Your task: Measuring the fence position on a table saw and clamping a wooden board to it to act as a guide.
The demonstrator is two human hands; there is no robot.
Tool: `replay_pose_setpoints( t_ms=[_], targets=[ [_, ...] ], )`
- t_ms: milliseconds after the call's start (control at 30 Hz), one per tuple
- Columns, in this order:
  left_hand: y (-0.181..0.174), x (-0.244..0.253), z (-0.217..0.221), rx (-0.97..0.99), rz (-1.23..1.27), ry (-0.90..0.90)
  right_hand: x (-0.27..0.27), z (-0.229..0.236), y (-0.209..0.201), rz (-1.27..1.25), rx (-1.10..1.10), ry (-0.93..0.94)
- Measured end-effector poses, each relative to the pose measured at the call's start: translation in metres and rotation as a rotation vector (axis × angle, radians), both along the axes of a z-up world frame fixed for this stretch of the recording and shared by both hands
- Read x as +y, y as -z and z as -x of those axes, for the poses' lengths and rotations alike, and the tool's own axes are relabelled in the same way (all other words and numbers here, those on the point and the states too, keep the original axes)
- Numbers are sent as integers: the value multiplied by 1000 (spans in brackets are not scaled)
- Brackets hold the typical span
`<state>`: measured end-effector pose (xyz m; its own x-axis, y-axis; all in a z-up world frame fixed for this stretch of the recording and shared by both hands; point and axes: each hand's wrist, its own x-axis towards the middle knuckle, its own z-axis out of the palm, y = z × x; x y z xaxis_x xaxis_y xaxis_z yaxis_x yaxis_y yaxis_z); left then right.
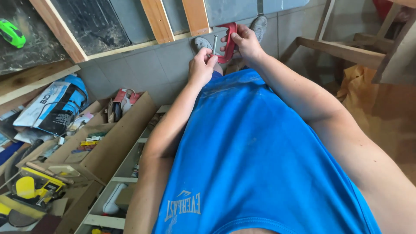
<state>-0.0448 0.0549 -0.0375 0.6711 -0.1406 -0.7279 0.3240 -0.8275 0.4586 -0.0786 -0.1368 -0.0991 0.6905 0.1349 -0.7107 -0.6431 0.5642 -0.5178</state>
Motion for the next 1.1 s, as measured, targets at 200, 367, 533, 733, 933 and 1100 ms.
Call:
replay_pose_setpoints(
  t_ms=[200,367,533,733,933,1100],
  targets=[
    [0,4,-3,3,-20,-15,1,-13,8,6,-70,-86],
    [4,8,-5,-12,-3,-33,5,-26,27,32,-70,-135],
    [13,14,3,-79,83,-54,0,-40,24,116,-130,-296],
    [17,37,18,-106,20,-114,3,-36,28,76,-61,-222],
    [-8,41,31,240,317,-418,11,-33,34,83,-72,-158],
    [-10,44,51,-679,197,194,16,-31,35,88,-57,-137]
  ],
)
